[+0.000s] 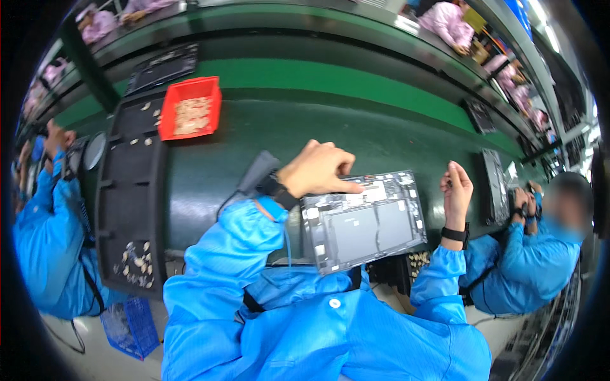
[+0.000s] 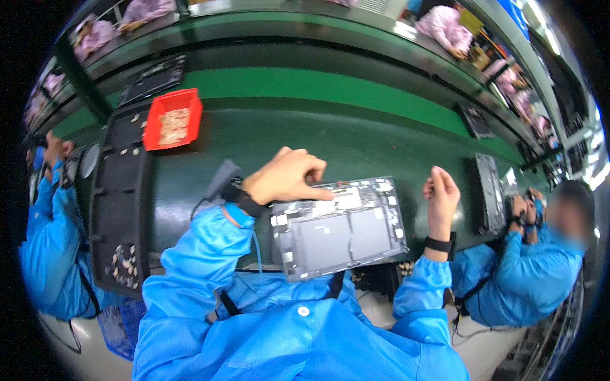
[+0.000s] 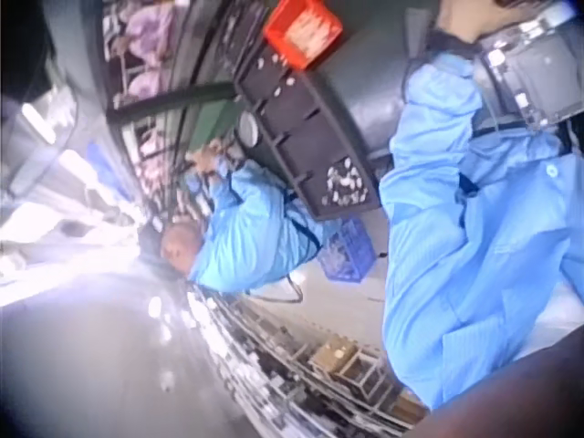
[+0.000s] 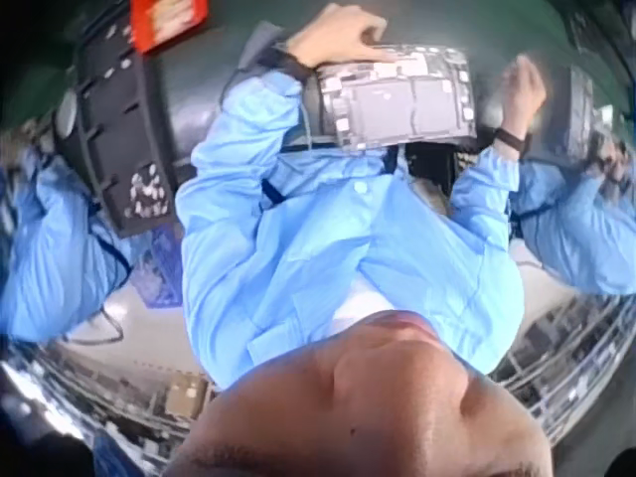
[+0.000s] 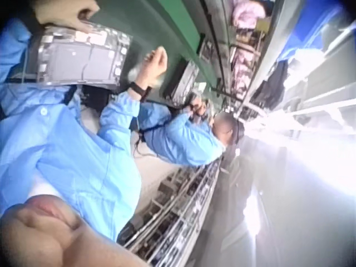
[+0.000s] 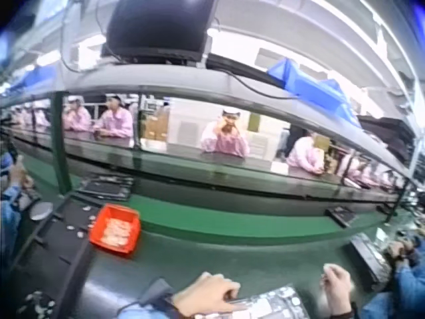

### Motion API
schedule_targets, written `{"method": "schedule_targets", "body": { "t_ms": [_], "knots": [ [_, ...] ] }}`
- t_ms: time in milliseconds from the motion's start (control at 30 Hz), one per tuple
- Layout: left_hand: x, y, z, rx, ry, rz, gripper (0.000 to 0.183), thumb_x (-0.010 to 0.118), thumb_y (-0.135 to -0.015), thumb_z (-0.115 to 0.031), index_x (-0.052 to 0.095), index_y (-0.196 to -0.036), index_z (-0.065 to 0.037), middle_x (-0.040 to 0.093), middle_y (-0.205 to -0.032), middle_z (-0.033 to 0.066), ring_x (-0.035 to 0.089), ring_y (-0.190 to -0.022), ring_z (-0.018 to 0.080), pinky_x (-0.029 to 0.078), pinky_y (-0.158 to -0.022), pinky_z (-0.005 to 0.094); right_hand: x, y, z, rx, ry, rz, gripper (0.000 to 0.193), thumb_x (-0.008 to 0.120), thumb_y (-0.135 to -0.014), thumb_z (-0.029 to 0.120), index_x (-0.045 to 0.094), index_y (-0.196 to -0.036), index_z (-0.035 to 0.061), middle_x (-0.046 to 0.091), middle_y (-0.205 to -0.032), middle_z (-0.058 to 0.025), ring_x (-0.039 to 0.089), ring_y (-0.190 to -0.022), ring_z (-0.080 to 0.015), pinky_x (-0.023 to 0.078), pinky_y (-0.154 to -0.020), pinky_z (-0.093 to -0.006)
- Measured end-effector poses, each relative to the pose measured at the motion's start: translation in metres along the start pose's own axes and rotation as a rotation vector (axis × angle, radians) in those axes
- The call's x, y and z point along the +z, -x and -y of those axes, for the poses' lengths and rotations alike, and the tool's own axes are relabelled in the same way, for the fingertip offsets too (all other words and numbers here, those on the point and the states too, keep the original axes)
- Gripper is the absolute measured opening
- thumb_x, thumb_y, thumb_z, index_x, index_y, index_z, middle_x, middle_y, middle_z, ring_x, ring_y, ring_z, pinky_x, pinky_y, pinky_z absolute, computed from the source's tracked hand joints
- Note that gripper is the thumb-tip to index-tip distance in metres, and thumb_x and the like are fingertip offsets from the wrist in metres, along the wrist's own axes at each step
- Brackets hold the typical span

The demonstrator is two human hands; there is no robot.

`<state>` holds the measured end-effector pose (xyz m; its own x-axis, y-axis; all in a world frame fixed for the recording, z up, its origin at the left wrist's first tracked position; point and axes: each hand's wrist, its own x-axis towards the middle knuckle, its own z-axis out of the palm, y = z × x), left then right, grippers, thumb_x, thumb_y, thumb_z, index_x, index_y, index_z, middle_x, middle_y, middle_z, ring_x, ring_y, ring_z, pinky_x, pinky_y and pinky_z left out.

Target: Assembling internal components and cables of a tablet or laptop on a production line.

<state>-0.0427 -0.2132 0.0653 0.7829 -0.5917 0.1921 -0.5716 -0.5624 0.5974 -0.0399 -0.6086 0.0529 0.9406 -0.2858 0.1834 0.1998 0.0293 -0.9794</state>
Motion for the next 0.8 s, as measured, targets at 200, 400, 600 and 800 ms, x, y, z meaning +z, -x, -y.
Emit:
{"method": "schedule_targets", "body": {
  "t_ms": [200,400,600,800],
  "knots": [
    [-0.010,0.018,-0.011,0.058,-0.026,0.031,0.040,0.079,-0.079,-0.050,0.067,-0.087,-0.013,0.067,-0.089,0.0021,0.064,-0.095,0.0230,0.043,-0.085,0.0388,0.074,0.115,0.059,0.130,0.424,0.204,0.016,0.074,-0.096,0.013,0.074,-0.099,-0.0027,0.068,-0.072,-0.0019,0.059,-0.056,-0.0052,0.040,-0.046,-0.0193],
    [0.060,0.005,-0.061,0.294,-0.164,-0.231,0.026,0.068,-0.087,-0.020,0.070,-0.112,-0.015,0.063,-0.120,0.0061,0.059,-0.113,0.0237,0.044,-0.091,0.0402,0.080,0.128,0.038,0.168,0.227,0.068,0.016,0.073,-0.096,0.008,0.072,-0.103,-0.0065,0.069,-0.075,-0.0061,0.060,-0.055,-0.0073,0.045,-0.046,-0.0204],
    [0.053,0.005,-0.063,0.272,-0.163,-0.140,0.028,0.067,-0.088,-0.017,0.072,-0.116,-0.017,0.062,-0.130,0.0088,0.060,-0.114,0.0246,0.046,-0.088,0.0408,0.086,0.121,0.036,0.150,0.280,0.082,0.016,0.073,-0.096,0.008,0.073,-0.101,-0.0070,0.068,-0.073,-0.0064,0.060,-0.053,-0.0079,0.047,-0.045,-0.0214],
    [0.046,0.010,-0.055,0.283,-0.150,-0.109,0.029,0.067,-0.087,-0.018,0.075,-0.115,-0.017,0.064,-0.134,0.0085,0.063,-0.111,0.0249,0.048,-0.085,0.0409,0.095,0.118,0.040,0.214,0.413,0.214,0.017,0.074,-0.095,0.011,0.074,-0.098,-0.0056,0.069,-0.070,-0.0046,0.060,-0.053,-0.0068,0.046,-0.044,-0.0221]
  ]
}}
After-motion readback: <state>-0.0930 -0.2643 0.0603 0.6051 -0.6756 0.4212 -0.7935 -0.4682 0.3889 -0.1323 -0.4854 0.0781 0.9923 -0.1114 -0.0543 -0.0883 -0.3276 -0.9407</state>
